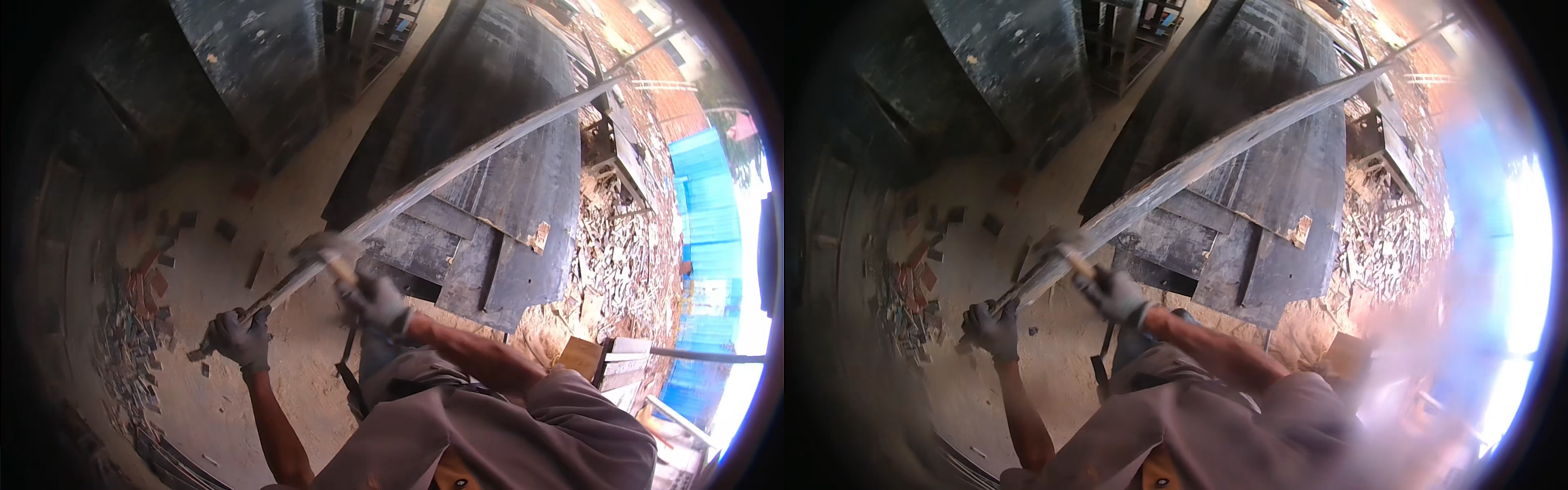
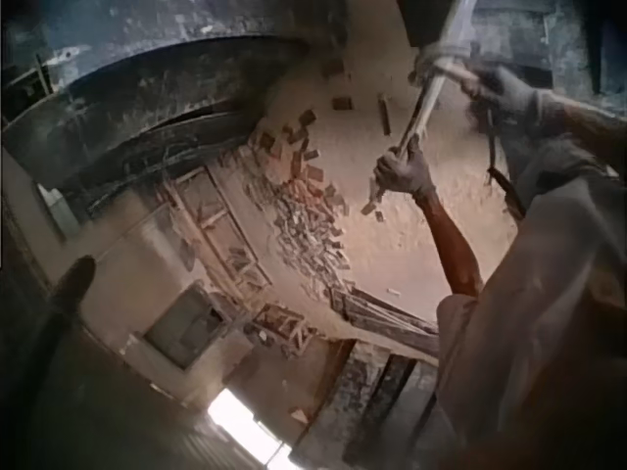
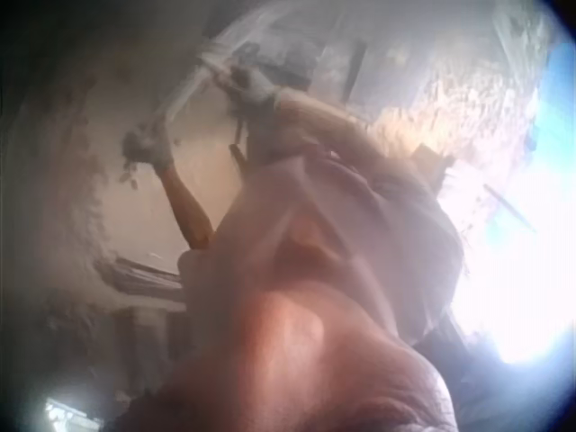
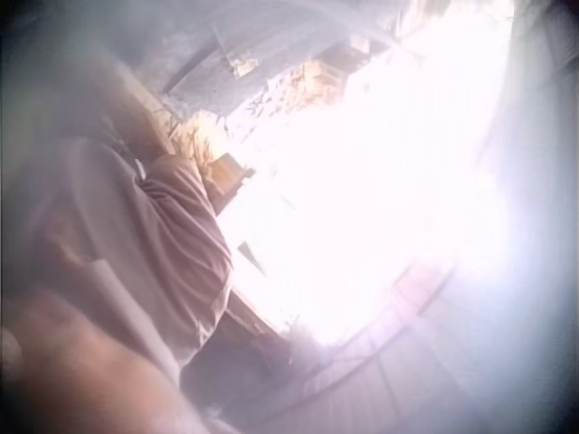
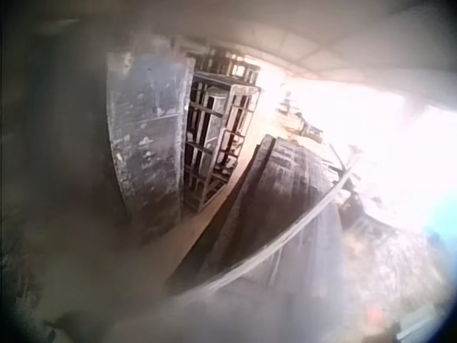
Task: The person uses a hammer to repeatedly strike and pry apart large dark wooden panels in a cluttered workshop. They lift and reposition the panels, then continue hammering to break them into smaller pieces.
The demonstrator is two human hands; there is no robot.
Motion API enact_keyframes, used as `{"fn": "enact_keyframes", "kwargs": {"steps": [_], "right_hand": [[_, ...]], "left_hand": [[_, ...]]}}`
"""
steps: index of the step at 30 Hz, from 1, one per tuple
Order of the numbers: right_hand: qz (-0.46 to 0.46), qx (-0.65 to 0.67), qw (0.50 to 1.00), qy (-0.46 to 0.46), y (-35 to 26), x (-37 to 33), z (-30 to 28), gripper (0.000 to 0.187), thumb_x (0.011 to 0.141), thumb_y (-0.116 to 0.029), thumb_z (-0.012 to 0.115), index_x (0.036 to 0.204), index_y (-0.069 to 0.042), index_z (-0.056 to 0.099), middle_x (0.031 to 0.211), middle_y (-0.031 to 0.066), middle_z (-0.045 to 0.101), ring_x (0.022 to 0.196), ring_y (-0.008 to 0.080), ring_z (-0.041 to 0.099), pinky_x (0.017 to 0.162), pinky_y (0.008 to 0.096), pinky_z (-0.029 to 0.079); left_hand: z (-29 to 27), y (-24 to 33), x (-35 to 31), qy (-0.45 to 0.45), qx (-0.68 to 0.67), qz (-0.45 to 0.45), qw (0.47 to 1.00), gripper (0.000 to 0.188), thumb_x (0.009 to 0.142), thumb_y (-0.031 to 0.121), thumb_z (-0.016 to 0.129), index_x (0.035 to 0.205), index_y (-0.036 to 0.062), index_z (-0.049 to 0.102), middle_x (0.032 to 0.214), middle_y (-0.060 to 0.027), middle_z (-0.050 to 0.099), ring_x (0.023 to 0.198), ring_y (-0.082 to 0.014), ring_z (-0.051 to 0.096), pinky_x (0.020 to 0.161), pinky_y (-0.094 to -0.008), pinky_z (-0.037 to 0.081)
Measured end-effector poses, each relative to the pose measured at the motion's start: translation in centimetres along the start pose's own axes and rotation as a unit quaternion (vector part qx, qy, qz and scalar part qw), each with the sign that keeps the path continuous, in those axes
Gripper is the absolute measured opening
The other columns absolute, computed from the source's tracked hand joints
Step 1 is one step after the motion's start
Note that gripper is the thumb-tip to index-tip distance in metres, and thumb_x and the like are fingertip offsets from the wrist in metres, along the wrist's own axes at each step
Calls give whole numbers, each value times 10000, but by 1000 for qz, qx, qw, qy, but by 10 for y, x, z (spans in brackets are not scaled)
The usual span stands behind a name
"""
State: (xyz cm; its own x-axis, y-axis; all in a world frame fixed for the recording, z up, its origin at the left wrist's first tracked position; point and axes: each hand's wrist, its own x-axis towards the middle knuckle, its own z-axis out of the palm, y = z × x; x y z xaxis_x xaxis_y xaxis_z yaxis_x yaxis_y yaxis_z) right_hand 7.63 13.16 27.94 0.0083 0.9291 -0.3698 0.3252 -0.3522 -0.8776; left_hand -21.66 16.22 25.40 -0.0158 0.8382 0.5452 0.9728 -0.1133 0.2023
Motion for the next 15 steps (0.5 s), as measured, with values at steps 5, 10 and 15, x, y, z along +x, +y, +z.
{"fn": "enact_keyframes", "kwargs": {"steps": [5, 10, 15], "right_hand": [[-22, 204, 950, 234, 8, 13, -134, 359, 1045, -404, 516, 893, -83, 568, 614, -34, 510, 437, 67, 416, 385, 277, 337], [-148, 144, 942, 264, 69, -2, 2, 274, 986, -262, 641, 1092, -11, 635, 787, 20, 629, 724, 108, 580, 604, 279, 473], [-121, -14, 990, 66, 68, -30, -5, 408, 948, -260, 655, 1242, 16, 591, 1005, 165, 689, 949, 219, 637, 864, 375, 510]], "left_hand": [[-14, 14, -29, -3, 23, -30, 999, 466, 607, 406, 889, 811, 108, 595, 816, -68, 608, 824, -345, 574, 707, -483, 432], [-15, 38, -30, -6, 30, 2, 1000, 523, 639, 532, 865, 761, 114, 574, 785, -79, 568, 785, -328, 558, 697, -481, 425], [-40, 29, -57, 21, 58, 23, 998, 452, 682, 475, 851, 806, 123, 596, 805, -87, 587, 807, -339, 571, 681, -485, 424]]}}
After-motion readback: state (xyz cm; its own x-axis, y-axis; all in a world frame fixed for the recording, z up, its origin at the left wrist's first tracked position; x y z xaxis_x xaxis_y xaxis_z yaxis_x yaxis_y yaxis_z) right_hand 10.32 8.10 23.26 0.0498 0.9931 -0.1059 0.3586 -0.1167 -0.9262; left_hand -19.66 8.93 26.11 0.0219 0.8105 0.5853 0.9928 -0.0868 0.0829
